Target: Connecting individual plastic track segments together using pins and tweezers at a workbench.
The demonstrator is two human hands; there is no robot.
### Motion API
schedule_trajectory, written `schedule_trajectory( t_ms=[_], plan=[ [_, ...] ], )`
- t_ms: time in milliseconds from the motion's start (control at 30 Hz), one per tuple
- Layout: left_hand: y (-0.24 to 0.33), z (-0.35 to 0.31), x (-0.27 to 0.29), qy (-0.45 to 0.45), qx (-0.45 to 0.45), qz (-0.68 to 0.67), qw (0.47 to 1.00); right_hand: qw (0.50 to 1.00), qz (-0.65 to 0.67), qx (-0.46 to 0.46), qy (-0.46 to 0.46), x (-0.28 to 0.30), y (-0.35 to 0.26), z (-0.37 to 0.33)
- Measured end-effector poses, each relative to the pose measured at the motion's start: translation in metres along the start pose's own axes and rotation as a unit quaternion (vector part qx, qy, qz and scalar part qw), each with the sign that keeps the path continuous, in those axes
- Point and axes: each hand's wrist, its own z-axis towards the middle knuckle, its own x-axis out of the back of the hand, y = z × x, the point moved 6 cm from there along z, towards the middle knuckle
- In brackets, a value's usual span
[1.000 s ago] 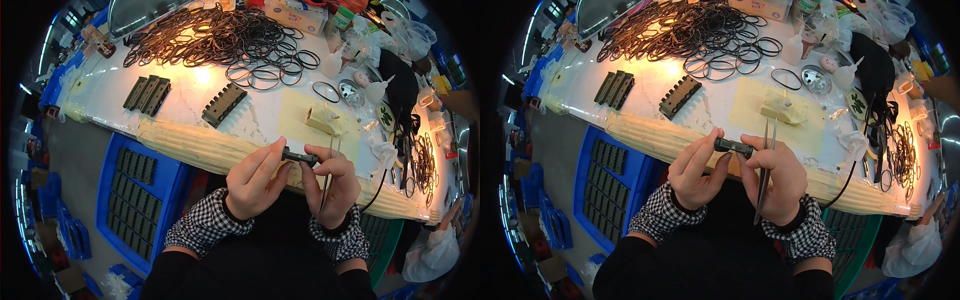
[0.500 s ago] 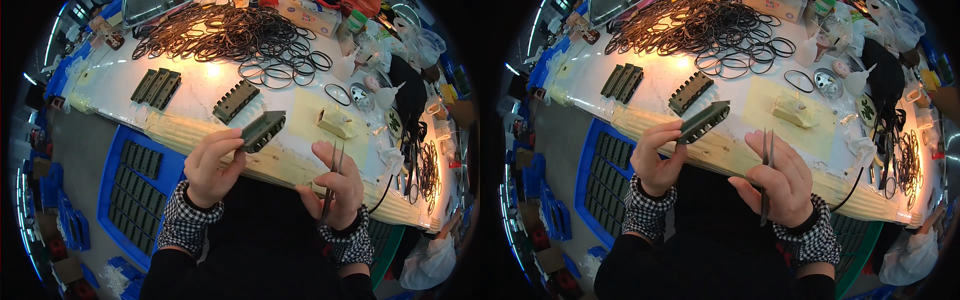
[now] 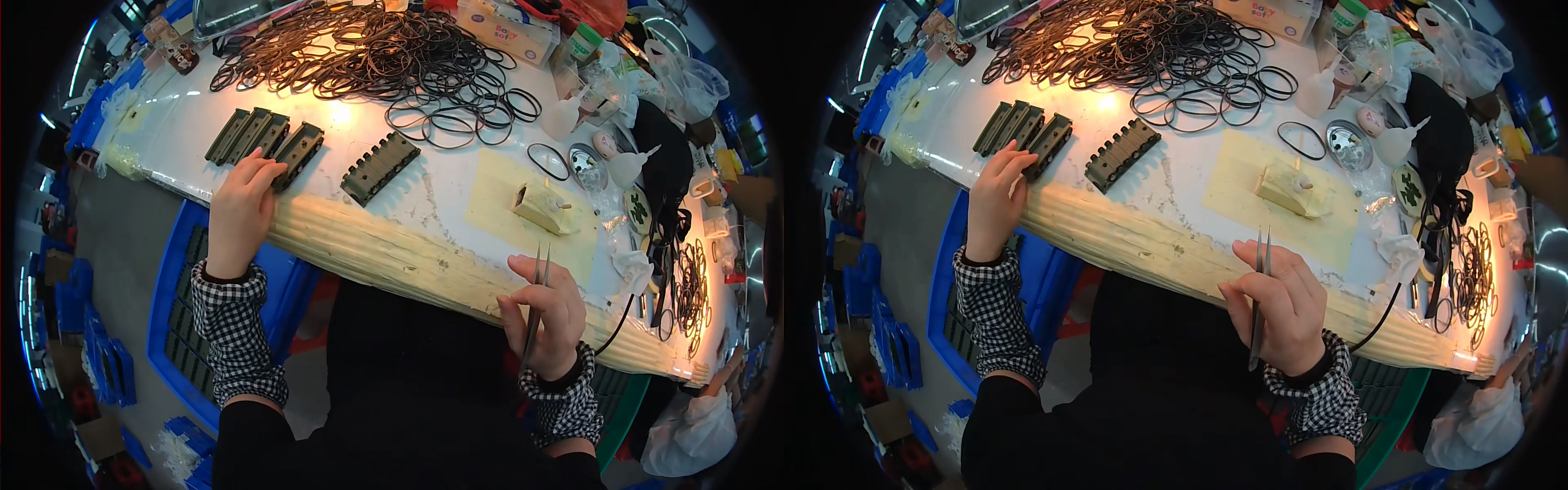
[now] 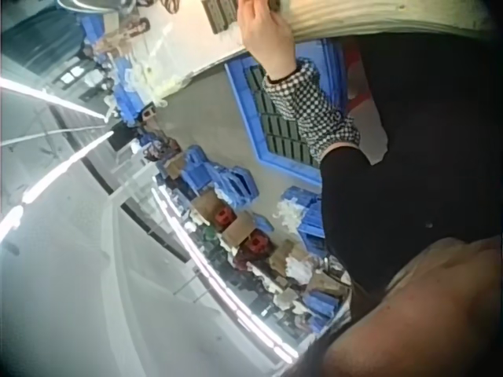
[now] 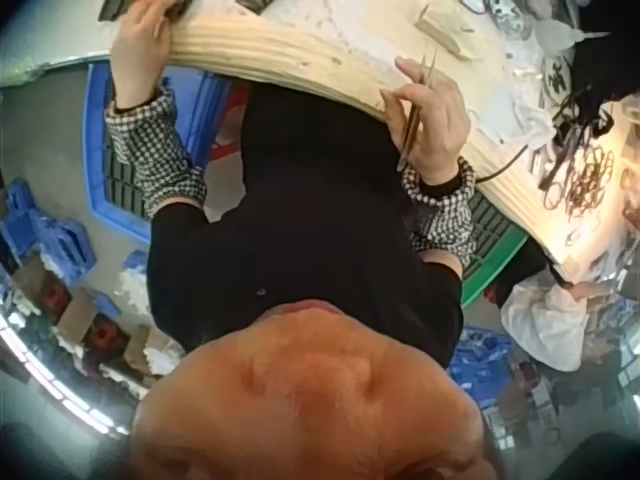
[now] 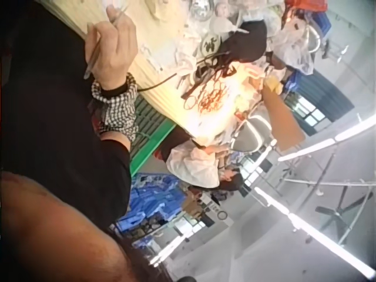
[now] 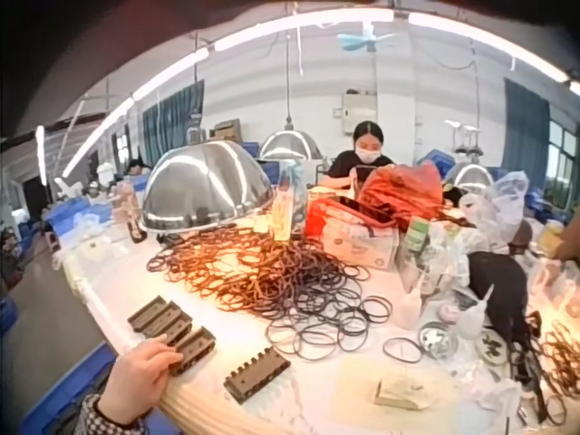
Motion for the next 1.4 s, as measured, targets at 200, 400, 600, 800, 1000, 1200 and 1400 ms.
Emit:
schedule_trajectory(
  t_ms=[200,400,600,800,1000,1200,1400],
  plan=[
    [0.018,0.008,-0.001,0.008,0.045,0.015,0.999,1.000,0.001,-0.019,-0.008,-0.002,0.006,-0.004],
    [-0.012,0.010,-0.029,0.072,0.112,-0.001,0.991,1.000,0.000,-0.024,-0.017,-0.003,0.008,-0.004],
    [-0.034,0.023,-0.033,0.101,0.199,-0.019,0.975,0.999,0.006,-0.043,-0.017,-0.002,0.020,-0.003],
    [-0.066,-0.001,0.000,0.331,0.215,-0.041,0.918,0.997,0.008,-0.081,-0.003,-0.003,0.025,-0.011],
    [-0.149,-0.141,-0.002,0.393,0.417,-0.100,0.813,0.995,0.063,-0.077,-0.008,-0.001,0.024,-0.025],
    [-0.119,-0.216,-0.076,-0.094,0.402,0.083,0.907,0.992,0.089,-0.089,0.012,-0.001,0.031,-0.030],
    [-0.109,-0.209,-0.089,-0.135,0.380,0.062,0.913,0.994,0.058,-0.094,-0.026,-0.004,0.029,-0.023]
  ],
)
